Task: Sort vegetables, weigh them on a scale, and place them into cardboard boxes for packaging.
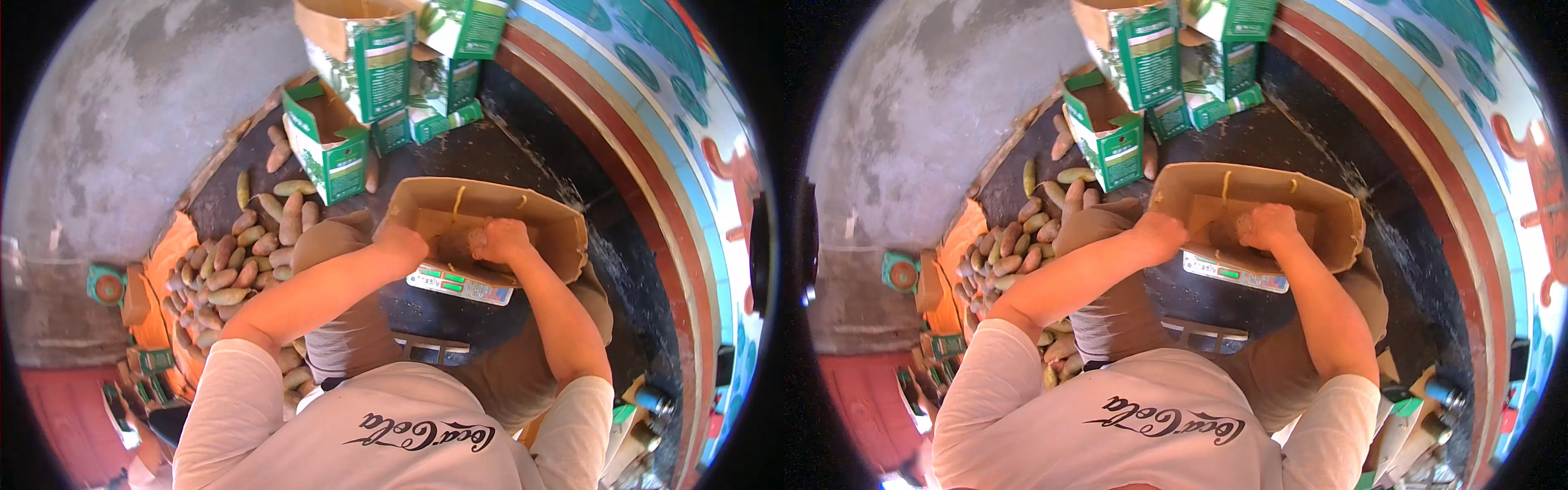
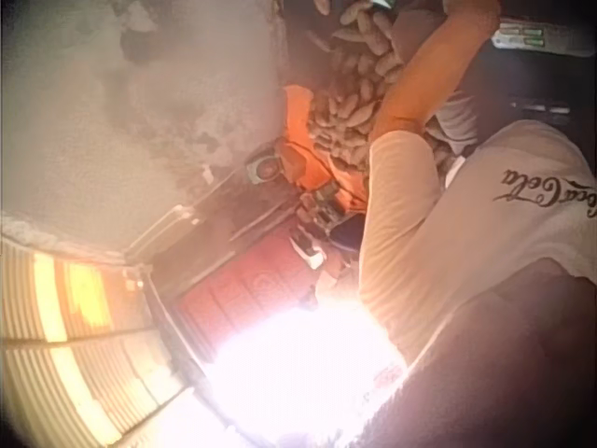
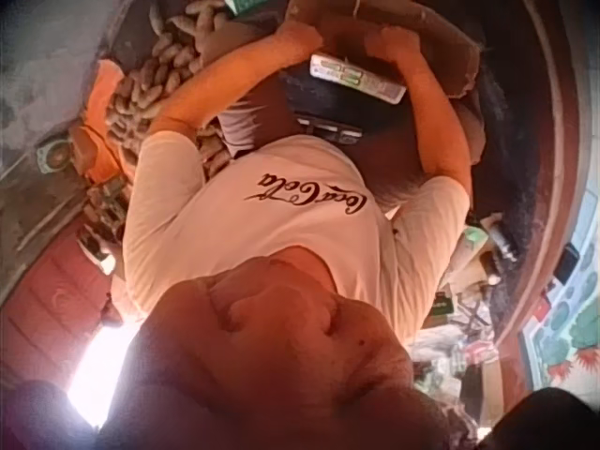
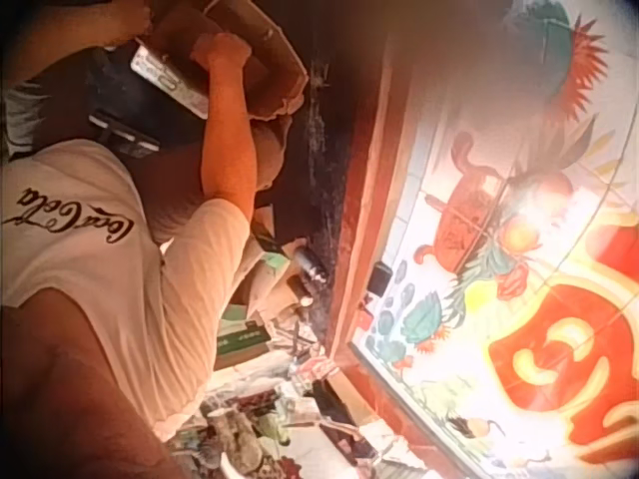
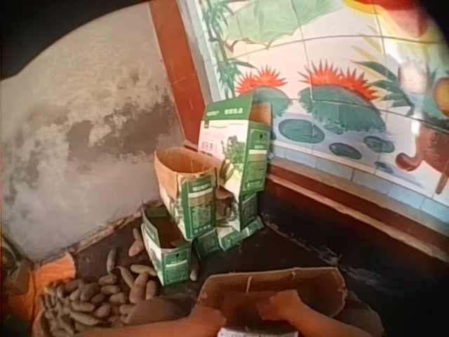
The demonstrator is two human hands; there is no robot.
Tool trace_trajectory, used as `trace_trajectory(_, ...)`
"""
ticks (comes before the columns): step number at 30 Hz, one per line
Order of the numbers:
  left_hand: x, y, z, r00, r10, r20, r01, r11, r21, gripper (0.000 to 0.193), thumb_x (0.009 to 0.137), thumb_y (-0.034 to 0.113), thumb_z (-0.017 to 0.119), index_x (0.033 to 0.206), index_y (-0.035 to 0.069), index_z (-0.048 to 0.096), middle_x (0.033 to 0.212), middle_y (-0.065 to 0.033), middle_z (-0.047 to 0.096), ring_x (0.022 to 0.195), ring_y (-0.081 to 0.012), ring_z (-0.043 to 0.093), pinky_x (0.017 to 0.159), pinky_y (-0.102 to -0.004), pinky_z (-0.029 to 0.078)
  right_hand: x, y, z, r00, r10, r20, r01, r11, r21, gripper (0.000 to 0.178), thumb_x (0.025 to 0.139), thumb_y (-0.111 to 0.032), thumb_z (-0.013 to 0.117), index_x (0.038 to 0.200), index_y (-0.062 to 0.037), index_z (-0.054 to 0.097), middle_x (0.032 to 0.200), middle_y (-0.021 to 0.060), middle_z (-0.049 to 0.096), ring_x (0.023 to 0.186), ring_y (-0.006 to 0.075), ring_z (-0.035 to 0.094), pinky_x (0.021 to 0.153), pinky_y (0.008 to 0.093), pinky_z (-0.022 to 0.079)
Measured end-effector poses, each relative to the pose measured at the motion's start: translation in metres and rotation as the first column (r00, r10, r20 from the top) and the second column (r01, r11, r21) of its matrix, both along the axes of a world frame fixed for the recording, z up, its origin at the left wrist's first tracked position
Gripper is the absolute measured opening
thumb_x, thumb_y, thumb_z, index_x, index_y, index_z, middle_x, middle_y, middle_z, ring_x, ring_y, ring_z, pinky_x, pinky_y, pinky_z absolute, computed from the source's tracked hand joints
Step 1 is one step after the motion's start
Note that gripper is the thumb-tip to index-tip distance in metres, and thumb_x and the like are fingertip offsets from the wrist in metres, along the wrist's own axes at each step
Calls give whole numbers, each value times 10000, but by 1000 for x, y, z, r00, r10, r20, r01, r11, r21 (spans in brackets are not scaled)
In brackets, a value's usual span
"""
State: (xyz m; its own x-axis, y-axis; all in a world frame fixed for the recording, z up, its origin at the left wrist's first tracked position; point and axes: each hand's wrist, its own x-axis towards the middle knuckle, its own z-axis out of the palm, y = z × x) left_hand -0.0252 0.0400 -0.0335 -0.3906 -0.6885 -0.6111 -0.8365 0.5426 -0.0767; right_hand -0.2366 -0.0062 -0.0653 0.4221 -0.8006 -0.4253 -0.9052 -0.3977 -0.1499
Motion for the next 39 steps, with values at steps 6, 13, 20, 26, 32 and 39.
trace_trajectory(6, -17, 1, 16, 972, 55, -227, -44, 998, 54, 177, 788, 148, 571, 891, 88, 702, 910, -90, 682, 865, -247, 658, 702, -380, 518, 13, -5, -16, 999, 7, -45, -5, 1000, 31, 606, 617, -462, 714, 1004, -12, 591, 968, 165, 653, 934, 290, 626, 813, 372, 492)
trace_trajectory(13, -23, 2, 9, 973, -160, -165, 142, 983, -116, 130, 750, 134, 585, 793, 116, 706, 832, -79, 687, 799, -230, 667, 633, -371, 521, 13, -13, -27, 999, -29, -41, 31, 999, 32, 555, 689, -447, 659, 1054, -34, 595, 1046, 164, 636, 993, 285, 609, 846, 382, 482)
trace_trajectory(20, -30, 2, 11, 963, -193, -189, 165, 974, -157, 126, 724, 135, 609, 790, 119, 714, 805, -78, 688, 792, -236, 669, 606, -360, 528, -19, -26, -44, 971, -44, -237, 48, 999, 10, 448, 744, -358, 646, 1078, -62, 603, 1057, 158, 632, 1033, 278, 590, 864, 380, 475)
trace_trajectory(26, -31, 0, 11, 969, -177, -170, 159, 980, -117, 133, 735, 154, 626, 826, 116, 716, 845, -70, 692, 813, -231, 667, 613, -365, 530, -13, -18, -36, 983, -29, -180, 28, 1000, -8, 331, 789, -272, 609, 1071, -99, 617, 1083, 133, 624, 1025, 274, 589, 870, 383, 472)
trace_trajectory(32, -34, 1, 15, 978, -147, -150, 129, 984, -119, 139, 740, 133, 616, 836, 116, 715, 868, -73, 692, 825, -221, 667, 620, -356, 529, -9, -1, -15, 997, 77, 17, -74, 990, -121, 302, 809, -246, 608, 1064, -84, 610, 1027, 149, 634, 982, 298, 598, 853, 395, 470)
trace_trajectory(39, -30, -11, 17, 949, 5, -316, -49, 990, -131, 150, 760, 175, 592, 848, 113, 697, 850, -95, 684, 816, -243, 666, 636, -376, 526, 4, 23, 21, 951, 136, 278, -109, 988, -111, 311, 860, -300, 554, 1026, -43, 612, 915, 199, 638, 904, 351, 605, 775, 434, 473)
